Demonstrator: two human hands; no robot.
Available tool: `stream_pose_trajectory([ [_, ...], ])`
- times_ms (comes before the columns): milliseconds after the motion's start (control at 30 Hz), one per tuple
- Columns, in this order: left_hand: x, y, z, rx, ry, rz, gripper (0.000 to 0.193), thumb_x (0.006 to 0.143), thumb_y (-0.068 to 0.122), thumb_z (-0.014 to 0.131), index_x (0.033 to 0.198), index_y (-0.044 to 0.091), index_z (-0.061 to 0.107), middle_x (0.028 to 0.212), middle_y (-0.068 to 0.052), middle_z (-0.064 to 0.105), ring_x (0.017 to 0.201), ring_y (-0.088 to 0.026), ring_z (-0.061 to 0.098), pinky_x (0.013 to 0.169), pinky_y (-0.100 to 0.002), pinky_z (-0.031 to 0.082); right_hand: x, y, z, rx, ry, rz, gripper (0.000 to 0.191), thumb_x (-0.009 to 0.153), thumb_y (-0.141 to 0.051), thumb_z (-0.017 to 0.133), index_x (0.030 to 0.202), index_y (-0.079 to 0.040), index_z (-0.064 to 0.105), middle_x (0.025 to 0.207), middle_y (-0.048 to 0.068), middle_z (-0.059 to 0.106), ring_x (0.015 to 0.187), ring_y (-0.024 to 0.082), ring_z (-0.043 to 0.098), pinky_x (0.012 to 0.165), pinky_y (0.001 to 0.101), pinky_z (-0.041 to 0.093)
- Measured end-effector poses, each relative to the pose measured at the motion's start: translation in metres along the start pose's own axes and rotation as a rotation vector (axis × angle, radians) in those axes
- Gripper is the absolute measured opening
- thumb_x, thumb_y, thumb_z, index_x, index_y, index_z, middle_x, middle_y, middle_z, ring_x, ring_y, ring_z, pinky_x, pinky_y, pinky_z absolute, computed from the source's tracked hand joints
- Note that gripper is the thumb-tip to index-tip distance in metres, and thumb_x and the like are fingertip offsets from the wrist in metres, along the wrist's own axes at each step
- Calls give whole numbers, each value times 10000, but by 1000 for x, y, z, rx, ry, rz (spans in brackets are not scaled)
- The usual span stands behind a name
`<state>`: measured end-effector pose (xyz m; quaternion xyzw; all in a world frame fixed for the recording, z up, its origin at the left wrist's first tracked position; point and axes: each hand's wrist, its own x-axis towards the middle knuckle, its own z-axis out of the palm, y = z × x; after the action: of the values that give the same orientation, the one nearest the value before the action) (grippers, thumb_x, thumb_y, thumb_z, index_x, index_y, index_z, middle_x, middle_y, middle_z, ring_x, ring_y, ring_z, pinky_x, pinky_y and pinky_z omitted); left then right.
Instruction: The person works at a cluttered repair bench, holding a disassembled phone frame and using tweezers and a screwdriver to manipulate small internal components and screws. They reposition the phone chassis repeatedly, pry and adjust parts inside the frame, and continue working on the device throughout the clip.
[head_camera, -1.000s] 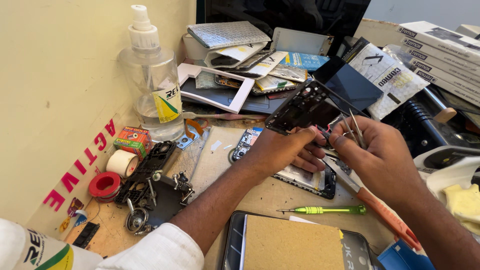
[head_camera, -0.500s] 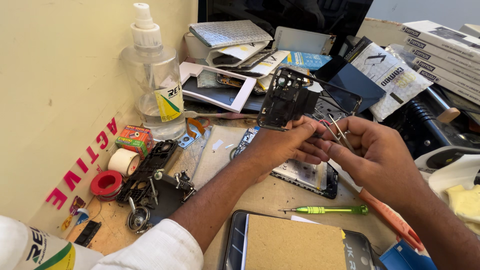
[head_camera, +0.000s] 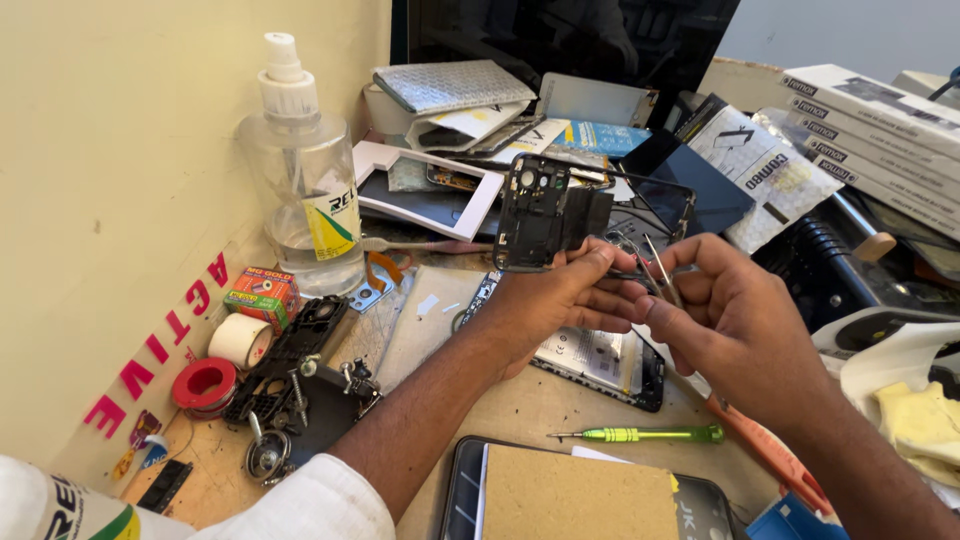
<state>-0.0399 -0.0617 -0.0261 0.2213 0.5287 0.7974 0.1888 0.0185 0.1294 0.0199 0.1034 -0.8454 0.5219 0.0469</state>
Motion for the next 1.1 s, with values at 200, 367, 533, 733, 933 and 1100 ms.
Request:
stream_pose_trajectory([
  [200, -6, 4, -1, 34, 26, 11, 378, 1083, 331, 410, 1200, 27, 603, 1097, -155, 719, 1021, -229, 737, 875, -369, 619, 2, -3, 4, -83, 14, 32, 173, 909, -97, 675, 1047, 7, 681, 691, 54, 696, 520, 88, 562, 459, 277, 452],
  [367, -5, 5, 0, 68, 33, 38, 381, 1083, 346, 405, 1217, 47, 598, 1103, -147, 723, 1021, -226, 736, 873, -361, 616, 2, -2, 4, -267, 40, -76, 201, 894, -140, 667, 1031, -4, 721, 696, 15, 755, 587, 34, 620, 529, 243, 512],
  [533, -4, 3, 1, 109, 48, 79, 410, 1086, 358, 431, 1232, 18, 607, 1100, -155, 720, 1015, -237, 747, 845, -367, 623, 1, -9, 5, -423, 63, -5, 230, 917, -240, 727, 993, -23, 739, 599, 69, 693, 530, 87, 525, 497, 308, 445],
  [733, -5, 1, 3, 176, 49, 100, 458, 1058, 412, 435, 1310, 60, 584, 1166, -129, 718, 1052, -227, 731, 820, -352, 616, -2, -24, 6, -706, 79, -7, 321, 877, -383, 739, 1070, -128, 757, 543, 144, 647, 456, 291, 592, 515, 412, 465],
  [933, -4, 2, 6, 183, 36, 94, 478, 1061, 433, 435, 1299, 56, 609, 1195, -119, 715, 1111, -220, 712, 829, -345, 610, -3, -31, 2, -811, 37, 80, 306, 907, -417, 684, 960, -126, 765, 590, 163, 683, 538, 345, 648, 577, 470, 486],
  [1100, -4, 5, 9, 218, 42, 95, 483, 1055, 444, 429, 1302, 71, 611, 1196, -108, 714, 1123, -207, 713, 827, -340, 617, -3, -32, -2, -798, 30, 99, 323, 923, -431, 668, 967, -127, 767, 576, 166, 677, 526, 352, 642, 579, 476, 483],
])
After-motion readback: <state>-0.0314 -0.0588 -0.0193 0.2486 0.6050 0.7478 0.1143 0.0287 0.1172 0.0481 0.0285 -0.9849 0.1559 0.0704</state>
